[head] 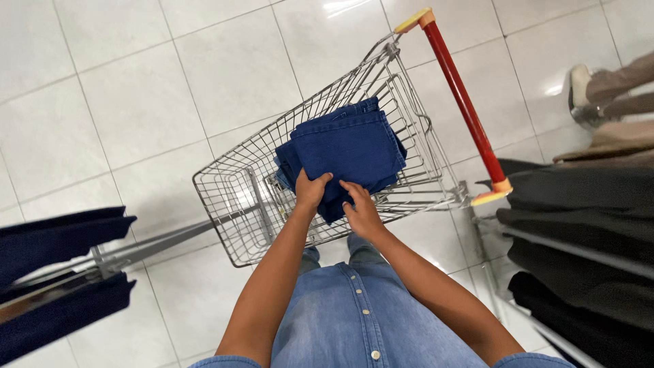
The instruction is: The person takes folded jeans from a shopping cart, attaches them to hangers, and places the hangers onto a clothing rack.
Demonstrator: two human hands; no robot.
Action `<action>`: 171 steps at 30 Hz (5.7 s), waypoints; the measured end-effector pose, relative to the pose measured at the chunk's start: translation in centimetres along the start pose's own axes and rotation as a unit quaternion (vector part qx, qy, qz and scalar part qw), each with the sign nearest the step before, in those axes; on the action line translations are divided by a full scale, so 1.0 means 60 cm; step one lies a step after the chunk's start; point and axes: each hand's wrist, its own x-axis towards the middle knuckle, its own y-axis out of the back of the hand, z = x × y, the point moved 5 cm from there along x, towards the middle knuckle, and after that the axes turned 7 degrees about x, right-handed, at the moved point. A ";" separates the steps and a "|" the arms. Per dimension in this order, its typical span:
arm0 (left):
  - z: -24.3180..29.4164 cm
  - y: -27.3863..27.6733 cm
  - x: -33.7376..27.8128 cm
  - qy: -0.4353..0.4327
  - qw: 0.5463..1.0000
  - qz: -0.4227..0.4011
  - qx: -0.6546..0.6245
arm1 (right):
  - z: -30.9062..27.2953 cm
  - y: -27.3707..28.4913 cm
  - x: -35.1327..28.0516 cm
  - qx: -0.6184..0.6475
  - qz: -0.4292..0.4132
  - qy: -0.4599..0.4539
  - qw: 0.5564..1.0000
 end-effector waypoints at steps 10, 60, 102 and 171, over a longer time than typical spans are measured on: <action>0.133 -0.012 -0.168 -0.232 0.970 0.029 0.072 | 0.035 0.150 0.028 0.548 0.007 -0.293 0.783; -0.348 0.234 -0.460 -0.243 0.789 0.082 -0.558 | -0.066 -0.158 -0.256 0.551 0.040 0.003 0.834; -0.309 0.377 -0.662 -0.358 0.874 0.254 -0.210 | -0.275 -0.196 -0.379 0.257 -0.185 0.320 0.893; -0.341 0.455 -0.663 -0.322 0.833 0.375 -0.250 | -0.227 -0.046 -0.345 0.122 -0.011 0.197 0.973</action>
